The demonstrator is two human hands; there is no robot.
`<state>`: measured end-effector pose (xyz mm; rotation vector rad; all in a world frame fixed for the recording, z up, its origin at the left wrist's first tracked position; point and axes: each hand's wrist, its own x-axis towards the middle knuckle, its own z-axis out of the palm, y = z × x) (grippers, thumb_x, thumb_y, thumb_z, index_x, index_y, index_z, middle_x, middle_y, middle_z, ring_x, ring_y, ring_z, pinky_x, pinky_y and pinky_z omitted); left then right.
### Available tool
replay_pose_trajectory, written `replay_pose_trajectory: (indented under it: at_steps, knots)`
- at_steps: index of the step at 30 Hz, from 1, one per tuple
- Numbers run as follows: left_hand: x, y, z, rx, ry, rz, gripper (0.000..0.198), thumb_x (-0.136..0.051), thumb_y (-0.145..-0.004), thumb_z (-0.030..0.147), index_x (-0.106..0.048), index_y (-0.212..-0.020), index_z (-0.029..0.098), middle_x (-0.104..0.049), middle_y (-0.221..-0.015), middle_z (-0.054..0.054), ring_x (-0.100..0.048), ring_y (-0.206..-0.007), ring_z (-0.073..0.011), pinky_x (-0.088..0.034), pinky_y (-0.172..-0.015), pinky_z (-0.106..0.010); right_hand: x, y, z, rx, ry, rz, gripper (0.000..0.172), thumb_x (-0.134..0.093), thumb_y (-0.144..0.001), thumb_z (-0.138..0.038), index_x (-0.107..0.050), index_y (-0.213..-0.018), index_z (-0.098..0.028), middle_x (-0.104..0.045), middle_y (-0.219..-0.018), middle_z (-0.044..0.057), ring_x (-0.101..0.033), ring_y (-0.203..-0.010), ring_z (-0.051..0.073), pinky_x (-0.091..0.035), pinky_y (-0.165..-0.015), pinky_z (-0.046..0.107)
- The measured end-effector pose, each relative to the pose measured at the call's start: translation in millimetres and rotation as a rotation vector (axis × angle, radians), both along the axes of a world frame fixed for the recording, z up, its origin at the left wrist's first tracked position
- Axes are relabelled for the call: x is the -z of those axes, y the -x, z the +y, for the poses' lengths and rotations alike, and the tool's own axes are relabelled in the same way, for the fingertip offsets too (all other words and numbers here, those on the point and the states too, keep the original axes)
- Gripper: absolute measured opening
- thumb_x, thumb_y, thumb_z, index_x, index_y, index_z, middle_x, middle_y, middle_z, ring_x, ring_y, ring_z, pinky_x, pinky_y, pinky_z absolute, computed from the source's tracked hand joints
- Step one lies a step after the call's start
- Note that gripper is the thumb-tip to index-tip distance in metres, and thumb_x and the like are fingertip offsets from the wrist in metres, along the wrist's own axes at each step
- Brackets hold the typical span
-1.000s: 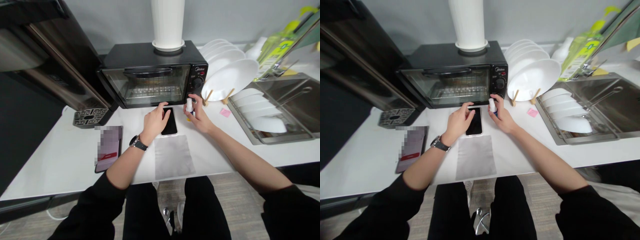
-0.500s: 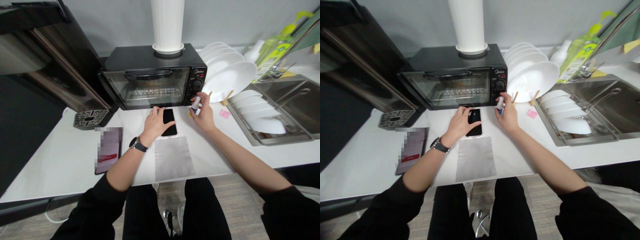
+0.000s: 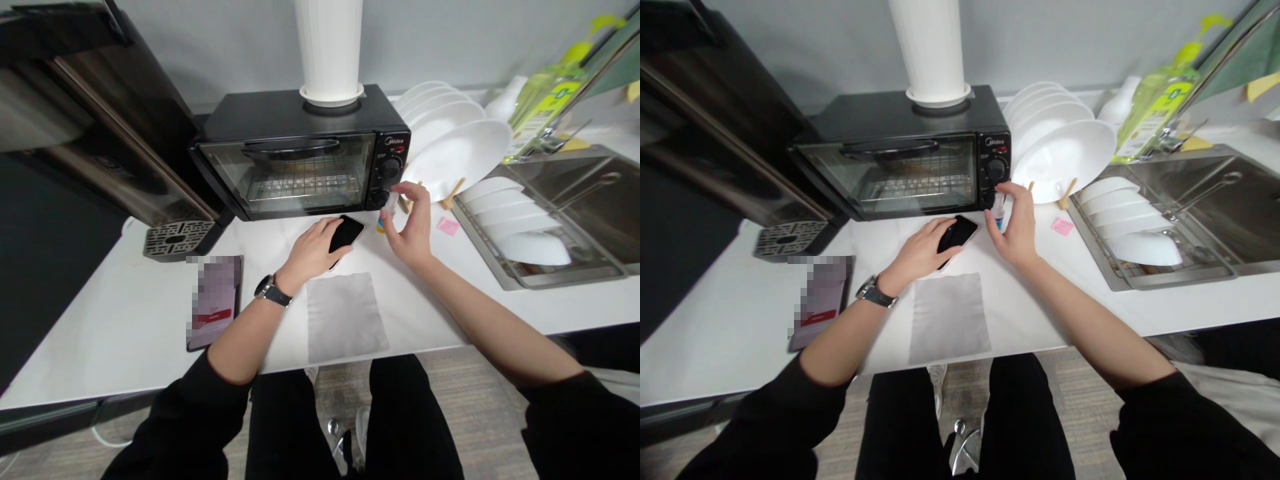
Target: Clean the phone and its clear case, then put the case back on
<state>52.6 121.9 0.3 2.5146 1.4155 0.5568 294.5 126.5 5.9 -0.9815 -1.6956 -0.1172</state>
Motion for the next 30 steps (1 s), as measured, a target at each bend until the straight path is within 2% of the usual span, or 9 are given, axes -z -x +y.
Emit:
replay_pose_trajectory:
  at_steps: [3, 8, 13, 16, 19, 22, 25, 30]
  knots:
    - [1.0, -1, 0, -0.077, -0.007, 0.034, 0.090, -0.076, -0.086, 0.062, -0.043, -0.156, 0.016, -0.057, -0.152, -0.017, -0.054, -0.139, -0.0365, -0.043, -0.118, -0.050, -4.6, 1, -4, 0.027, -0.040, -0.017, 0.038, -0.056, -0.103, -0.038, -0.048, -0.137, -0.023, -0.060, -0.132, 0.017, -0.056, -0.128, 0.035, -0.042, -0.115, 0.061]
    - [-3.9, 5, 5, -0.148, 0.037, -0.020, 0.081, -0.081, -0.084, 0.042, -0.047, -0.153, 0.016, -0.068, -0.141, -0.016, -0.063, -0.129, -0.0352, -0.050, -0.111, -0.050, -7.3, 2, -8, -0.014, -0.067, 0.006, 0.035, -0.058, -0.102, -0.034, -0.050, -0.135, -0.027, -0.061, -0.131, 0.014, -0.057, -0.126, 0.035, -0.043, -0.113, 0.061]
    - [-12.9, 14, 5, -0.053, 0.044, -0.033, 0.084, -0.082, -0.079, 0.035, -0.047, -0.153, 0.018, -0.060, -0.148, -0.015, -0.061, -0.135, -0.0336, -0.050, -0.114, -0.045, -3.7, 3, -11, -0.121, -0.082, 0.017, 0.032, -0.059, -0.100, -0.032, -0.054, -0.131, -0.028, -0.064, -0.126, 0.014, -0.060, -0.121, 0.036, -0.049, -0.104, 0.059]
    - [-15.8, 19, 2, -0.025, 0.063, 0.025, 0.096, -0.079, -0.081, 0.043, -0.034, -0.163, 0.021, -0.054, -0.152, -0.017, -0.063, -0.133, -0.0350, -0.053, -0.108, -0.046, -0.5, 4, -12, -0.179, -0.043, 0.006, 0.029, -0.056, -0.101, -0.036, -0.054, -0.129, -0.029, -0.065, -0.119, 0.013, -0.064, -0.114, 0.035, -0.052, -0.098, 0.059]
    - [-18.2, 23, 0, -0.005, 0.100, 0.083, 0.101, -0.076, -0.083, 0.051, -0.026, -0.167, 0.022, -0.057, -0.152, -0.017, -0.064, -0.131, -0.0366, -0.054, -0.105, -0.047, 0.6, 6, -16, -0.258, 0.009, -0.002, 0.026, -0.053, -0.103, -0.037, -0.054, -0.128, -0.028, -0.067, -0.112, 0.011, -0.066, -0.102, 0.031, -0.056, -0.088, 0.053]
    - [-25.3, 23, -2, 0.040, 0.088, 0.120, 0.089, -0.074, -0.084, 0.057, -0.039, -0.160, 0.026, -0.062, -0.150, -0.013, -0.066, -0.130, -0.0361, -0.054, -0.103, -0.046, -1.7, 8, -21, -0.334, 0.074, -0.029, 0.018, -0.052, -0.104, -0.033, -0.058, -0.121, -0.028, -0.069, -0.102, 0.009, -0.067, -0.090, 0.027, -0.057, -0.079, 0.046]
    - [-37.5, 21, -9, 0.149, 0.058, 0.120, 0.071, -0.074, -0.085, 0.056, -0.053, -0.148, 0.030, -0.069, -0.142, -0.007, -0.070, -0.123, -0.0326, -0.055, -0.100, -0.043, -5.6, 9, -26, -0.389, 0.103, -0.066, 0.013, -0.052, -0.105, -0.030, -0.062, -0.112, -0.028, -0.070, -0.095, 0.007, -0.066, -0.084, 0.024, -0.056, -0.076, 0.043]
    - [-52.0, 14, -22, 0.277, -0.027, 0.079, 0.079, -0.080, -0.079, 0.059, -0.051, -0.146, 0.030, -0.070, -0.139, -0.005, -0.072, -0.118, -0.0309, -0.057, -0.094, -0.041, -10.8, 13, -30, -0.345, 0.187, -0.032, 0.013, -0.054, -0.105, -0.036, -0.063, -0.105, -0.026, -0.065, -0.090, 0.006, -0.062, -0.080, 0.023, -0.053, -0.074, 0.041]
